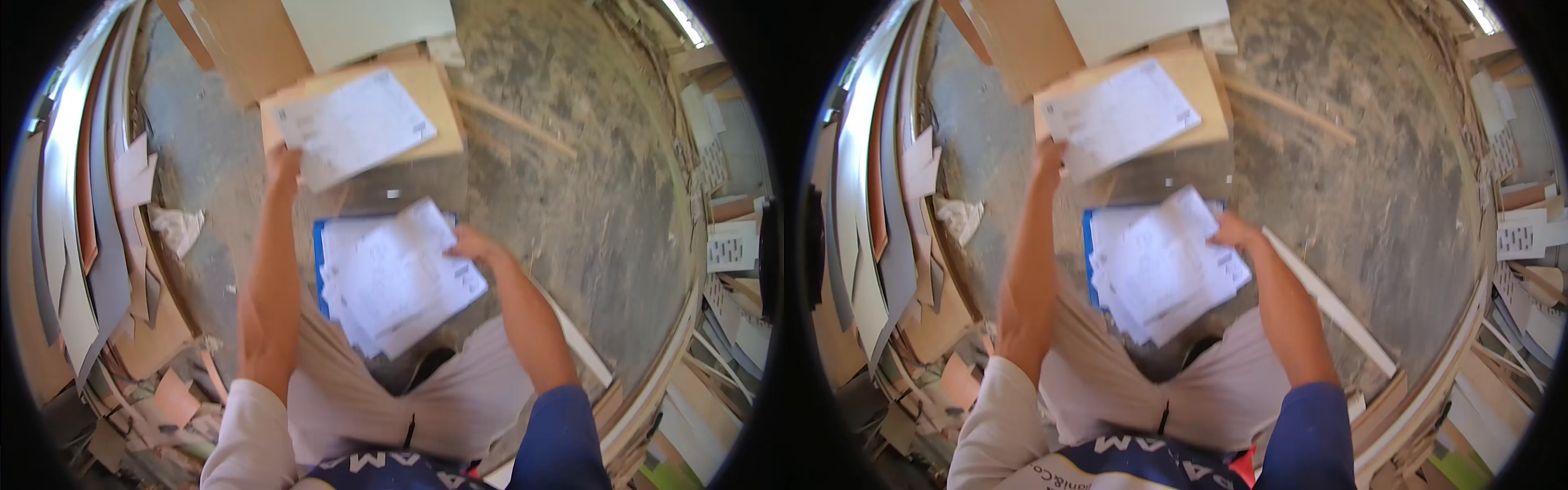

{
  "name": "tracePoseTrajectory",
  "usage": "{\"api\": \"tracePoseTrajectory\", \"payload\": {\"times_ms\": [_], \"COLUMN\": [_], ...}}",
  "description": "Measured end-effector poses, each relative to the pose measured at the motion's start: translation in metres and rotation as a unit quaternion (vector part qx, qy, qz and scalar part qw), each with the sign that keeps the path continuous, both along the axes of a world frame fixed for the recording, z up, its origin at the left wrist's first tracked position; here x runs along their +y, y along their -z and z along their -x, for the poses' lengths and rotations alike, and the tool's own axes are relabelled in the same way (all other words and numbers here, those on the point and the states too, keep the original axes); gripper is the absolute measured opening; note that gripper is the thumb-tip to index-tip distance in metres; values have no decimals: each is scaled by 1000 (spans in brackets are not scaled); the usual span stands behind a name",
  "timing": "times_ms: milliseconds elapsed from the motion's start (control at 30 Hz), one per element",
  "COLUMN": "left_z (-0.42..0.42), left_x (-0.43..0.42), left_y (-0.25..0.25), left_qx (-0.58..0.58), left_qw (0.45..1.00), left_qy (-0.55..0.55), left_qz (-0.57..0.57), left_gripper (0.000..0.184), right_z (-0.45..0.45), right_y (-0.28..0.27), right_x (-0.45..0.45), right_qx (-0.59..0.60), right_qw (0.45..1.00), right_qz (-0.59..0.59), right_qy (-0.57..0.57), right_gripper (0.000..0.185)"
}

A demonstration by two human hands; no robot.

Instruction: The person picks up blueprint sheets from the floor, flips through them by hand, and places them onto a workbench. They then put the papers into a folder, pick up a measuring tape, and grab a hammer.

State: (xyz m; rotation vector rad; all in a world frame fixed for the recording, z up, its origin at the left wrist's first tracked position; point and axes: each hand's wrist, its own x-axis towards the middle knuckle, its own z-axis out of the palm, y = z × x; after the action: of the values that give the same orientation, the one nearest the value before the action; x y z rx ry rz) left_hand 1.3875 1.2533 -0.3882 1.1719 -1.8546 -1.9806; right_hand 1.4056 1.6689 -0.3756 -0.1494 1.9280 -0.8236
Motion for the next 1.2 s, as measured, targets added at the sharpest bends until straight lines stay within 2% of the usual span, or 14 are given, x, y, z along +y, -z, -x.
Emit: {"api": "tracePoseTrajectory", "payload": {"times_ms": [133, 333, 433, 500, 600, 667, 767, 833, 900, 933, 1000, 1033, 1100, 1200], "left_z": [-10, -18, -23, -26, -22, -19, -22, -24, -24, -25, -25, -26, -27, -29], "left_x": [1, -6, -3, -1, -2, 2, 1, 0, -4, -9, -7, -7, -4, -4], "left_y": [-46, -59, -69, -66, -61, -60, -59, -61, -60, -57, -67, -71, -77, -80], "left_qx": [-14, -21, -44, -63, -36, 11, 26, 12, 4, -16, -31, -20, -8, -25], "left_qw": [998, 999, 998, 996, 996, 995, 997, 997, 998, 997, 997, 993, 988, 988], "left_qy": [43, 12, -25, -52, -62, -64, -46, -34, -18, -20, -21, -39, -57, -67], "left_qz": [-32, -34, -23, -20, -47, -69, -65, -64, -65, -67, -72, -107, -146, -134], "left_gripper": [31, 30, 31, 31, 31, 31, 31, 32, 34, 35, 36, 37, 38, 36], "right_z": [0, 15, 15, 10, -18, -56, -79, -76, -74, -74, -77, -81, -94, -98], "right_y": [-7, -40, -49, -35, 34, 88, 65, 27, 22, 24, 24, 26, 9, 16], "right_x": [-7, -15, -11, -7, 6, 16, -6, -26, -25, -24, -31, -38, -65, -63], "right_qx": [-28, -60, -61, -77, 96, 173, 173, 160, 296, 298, 302, 306, 252, 243], "right_qw": [999, 987, 985, 992, 979, 970, 960, 952, 894, 892, 900, 898, 871, 877], "right_qz": [26, 124, 79, 30, -164, -170, -175, -213, -300, -303, -268, -270, -348, -319], "right_qy": [27, 82, 138, 96, -74, 3, 131, 154, 151, 154, 164, 165, 240, 263], "right_gripper": [29, 32, 33, 29, 39, 41, 35, 31, 44, 44, 83, 83, 117, 118]}}
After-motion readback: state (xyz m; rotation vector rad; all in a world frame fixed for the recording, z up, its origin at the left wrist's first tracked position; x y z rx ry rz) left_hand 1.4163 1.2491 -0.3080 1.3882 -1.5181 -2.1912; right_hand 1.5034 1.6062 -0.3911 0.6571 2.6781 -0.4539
